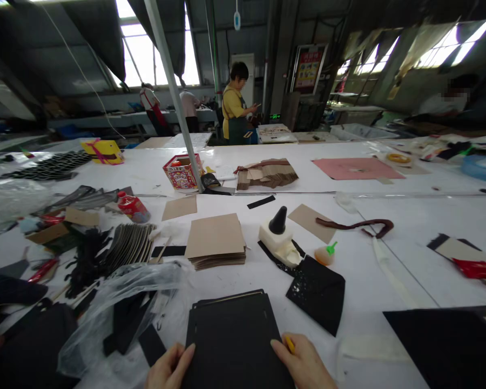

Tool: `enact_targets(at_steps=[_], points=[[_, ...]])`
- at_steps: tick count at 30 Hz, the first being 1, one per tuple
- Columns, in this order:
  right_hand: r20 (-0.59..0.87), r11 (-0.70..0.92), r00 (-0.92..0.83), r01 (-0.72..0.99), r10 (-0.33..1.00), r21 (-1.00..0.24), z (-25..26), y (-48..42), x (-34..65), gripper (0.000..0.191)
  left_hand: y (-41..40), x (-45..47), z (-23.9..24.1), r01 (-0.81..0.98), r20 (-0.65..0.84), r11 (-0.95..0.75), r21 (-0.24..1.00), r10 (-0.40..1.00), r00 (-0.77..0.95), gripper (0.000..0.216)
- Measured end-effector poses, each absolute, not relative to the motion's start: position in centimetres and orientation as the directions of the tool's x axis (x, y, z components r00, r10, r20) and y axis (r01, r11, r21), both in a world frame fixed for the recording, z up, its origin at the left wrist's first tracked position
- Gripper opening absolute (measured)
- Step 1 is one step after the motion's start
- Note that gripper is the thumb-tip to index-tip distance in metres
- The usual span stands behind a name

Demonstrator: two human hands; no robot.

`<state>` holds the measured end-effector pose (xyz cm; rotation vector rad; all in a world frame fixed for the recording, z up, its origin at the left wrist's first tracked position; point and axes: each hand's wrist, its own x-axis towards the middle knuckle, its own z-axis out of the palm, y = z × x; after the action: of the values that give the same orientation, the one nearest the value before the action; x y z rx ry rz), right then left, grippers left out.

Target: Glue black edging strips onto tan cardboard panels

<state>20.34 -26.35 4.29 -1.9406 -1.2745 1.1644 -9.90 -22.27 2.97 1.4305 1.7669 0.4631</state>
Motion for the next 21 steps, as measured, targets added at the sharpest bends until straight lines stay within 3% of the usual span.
enact_targets(at_steps=[5,9,21], points=[[-0.325,-0.349,0.172,0.690,0.930,-0.634,3.1,-24.3,20.1,0.040,-21.7,-9.7,2.0,0.710,-0.293,0.244,0.661,0.954,-0.055,0.038],[-0.349,-0.340,0.165,0.775,0.922,-0.532,2.6,-24.2,20.0,0.040,-21.7,-9.6,1.2,0.705,-0.280,0.251,0.663,0.957,-0.078,0.039],[-0.343,-0.339,0.167,0.772,0.924,-0.537,3.0,-24.5,19.9,0.040,-22.0,-9.3,1.8,0.678,-0.275,0.278,0.681,0.955,-0.116,0.039]])
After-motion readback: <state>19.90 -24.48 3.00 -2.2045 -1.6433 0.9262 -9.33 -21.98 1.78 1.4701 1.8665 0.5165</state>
